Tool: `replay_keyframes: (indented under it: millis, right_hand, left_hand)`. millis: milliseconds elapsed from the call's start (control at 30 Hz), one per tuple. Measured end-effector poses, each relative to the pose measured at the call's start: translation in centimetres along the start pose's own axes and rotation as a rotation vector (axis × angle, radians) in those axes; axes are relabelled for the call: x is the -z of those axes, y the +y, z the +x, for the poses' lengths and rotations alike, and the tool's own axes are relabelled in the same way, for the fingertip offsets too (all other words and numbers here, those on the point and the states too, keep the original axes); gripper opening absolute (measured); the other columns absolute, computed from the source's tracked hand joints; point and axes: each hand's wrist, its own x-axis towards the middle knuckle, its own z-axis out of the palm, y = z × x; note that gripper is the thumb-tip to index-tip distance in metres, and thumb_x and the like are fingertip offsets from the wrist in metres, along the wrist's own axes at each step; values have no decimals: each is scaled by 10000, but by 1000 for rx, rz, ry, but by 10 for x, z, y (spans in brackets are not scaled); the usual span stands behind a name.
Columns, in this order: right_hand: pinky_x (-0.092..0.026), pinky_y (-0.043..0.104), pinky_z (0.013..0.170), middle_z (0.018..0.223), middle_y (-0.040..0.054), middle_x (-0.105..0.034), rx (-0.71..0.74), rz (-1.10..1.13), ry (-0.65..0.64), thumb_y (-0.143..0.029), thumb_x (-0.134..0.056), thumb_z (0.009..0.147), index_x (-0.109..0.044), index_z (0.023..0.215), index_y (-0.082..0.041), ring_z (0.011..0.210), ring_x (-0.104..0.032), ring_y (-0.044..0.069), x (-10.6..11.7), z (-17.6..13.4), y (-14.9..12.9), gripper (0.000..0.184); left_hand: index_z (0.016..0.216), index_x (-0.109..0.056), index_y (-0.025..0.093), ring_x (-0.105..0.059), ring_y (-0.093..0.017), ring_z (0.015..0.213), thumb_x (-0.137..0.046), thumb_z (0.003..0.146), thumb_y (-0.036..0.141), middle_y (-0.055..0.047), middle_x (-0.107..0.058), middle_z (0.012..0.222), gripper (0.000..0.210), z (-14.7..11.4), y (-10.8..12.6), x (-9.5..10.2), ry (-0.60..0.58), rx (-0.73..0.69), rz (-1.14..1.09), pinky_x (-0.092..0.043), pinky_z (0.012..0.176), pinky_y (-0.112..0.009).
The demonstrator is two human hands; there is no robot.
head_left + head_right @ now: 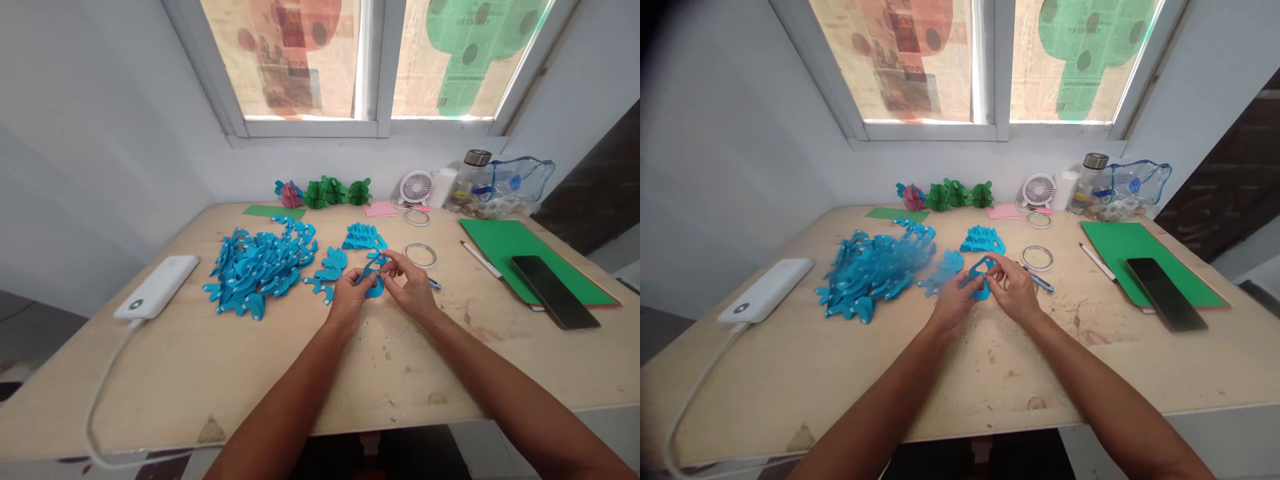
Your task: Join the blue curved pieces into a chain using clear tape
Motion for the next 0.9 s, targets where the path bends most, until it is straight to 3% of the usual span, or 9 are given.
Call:
replay_keyframes:
  millis: [667,900]
  right_hand:
    - [-479,288,654,753,8,-602,21,-52,31,-133,-497,753,-458,1195,-222,643,-528,141,4,2,-1,453]
    - [-470,314,674,768,23,-612,149,-137,34,-120,-489,775,-464,1218,-220,685,-549,165,1,0,0,455]
  left_hand:
    - [722,-603,143,-543,-103,607,-777,524,294,-9,-596,654,305,-3,4,3,-123,115,-111,-443,580,-233]
    - [698,-617,127,-538,-106,613,-775,521,283,-14,-586,658,284,-2,8,4,-82,111,-107,-457,573,-240]
